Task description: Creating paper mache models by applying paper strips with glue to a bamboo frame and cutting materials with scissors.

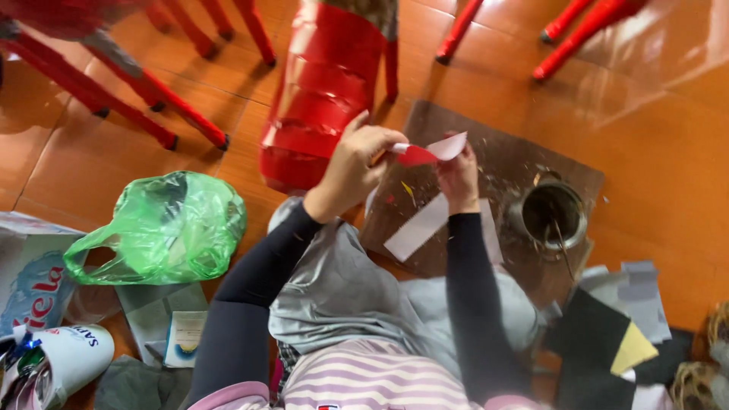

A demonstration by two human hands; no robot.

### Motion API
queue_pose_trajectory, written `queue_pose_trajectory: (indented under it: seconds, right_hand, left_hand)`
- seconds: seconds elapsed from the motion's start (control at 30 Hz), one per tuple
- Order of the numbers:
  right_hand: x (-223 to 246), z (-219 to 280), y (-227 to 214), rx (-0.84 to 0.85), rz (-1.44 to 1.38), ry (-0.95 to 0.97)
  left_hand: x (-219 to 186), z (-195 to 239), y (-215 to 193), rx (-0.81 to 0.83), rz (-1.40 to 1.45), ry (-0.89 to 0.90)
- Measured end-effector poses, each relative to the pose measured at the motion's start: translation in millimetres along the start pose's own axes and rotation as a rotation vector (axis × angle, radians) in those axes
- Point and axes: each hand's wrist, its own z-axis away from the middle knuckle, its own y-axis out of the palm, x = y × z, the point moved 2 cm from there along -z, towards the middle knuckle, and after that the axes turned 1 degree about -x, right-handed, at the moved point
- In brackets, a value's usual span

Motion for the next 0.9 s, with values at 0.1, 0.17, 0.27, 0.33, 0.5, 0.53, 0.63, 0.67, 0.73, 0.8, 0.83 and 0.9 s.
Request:
queue_pose_trajectory:
  seconds: [0.1, 0.17, 0.27, 0.33, 0.5, 0.53, 0.63, 0.67, 0.73, 0.8, 0.83, 0.9]
  right_hand:
    - [31.5, -37.4, 67.2, 0.139, 0.037, 0.055]
    - [24.8, -84.8, 80.1, 0.173, 0.078, 0.020]
    - [13.0, -142.5, 107.3, 0.227, 0.089, -0.030]
    - [1.2, -166.0, 128.0, 0.258, 0.062, -0.043]
    - [-36.2, -174.5, 166.5, 0.203, -0.072, 0.092]
    - [-44.1, -178.6, 161.6, 0.206, -0.071, 0.090]
    - [-60.0, -180.7, 153.4, 0.142, -0.067, 0.095]
    - [-60.6, -175.3, 157.6, 0.128, -0.077, 0.115]
    - [-62.5, -168.5, 164.2, 0.112, -0.084, 0.133]
    - [-65.0, -163.9, 169.8, 0.190, -0.126, 0.173]
    - [-63.6, -162.4, 170.0, 0.187, -0.124, 0.171]
    - [-61.8, -154.2, 170.8, 0.286, -0.116, 0.179]
  left_hand:
    - [21.5, -25.9, -45.3, 0.014, 0.087, 0.019]
    - [53.9, -49.4, -70.9, 0.015, 0.164, -0.031]
    - [118.5, -87.2, -93.0, 0.011, 0.355, -0.119]
    - [159.7, -108.3, -100.2, -0.004, 0.466, -0.155]
    - [251.6, -124.5, -95.1, -0.219, 0.883, -0.432]
    - [268.5, -122.3, -88.9, -0.219, 0.883, -0.428]
    - [296.8, -117.0, -72.3, -0.242, 0.856, -0.448]
    - [291.2, -116.8, -68.8, -0.212, 0.811, -0.485]
    - [282.8, -118.2, -63.1, -0.181, 0.769, -0.520]
    - [277.9, -119.6, -57.1, -0.200, 0.804, -0.611]
    - [280.7, -117.8, -54.8, -0.198, 0.807, -0.612]
    - [283.6, -110.8, -50.8, -0.199, 0.658, -0.571]
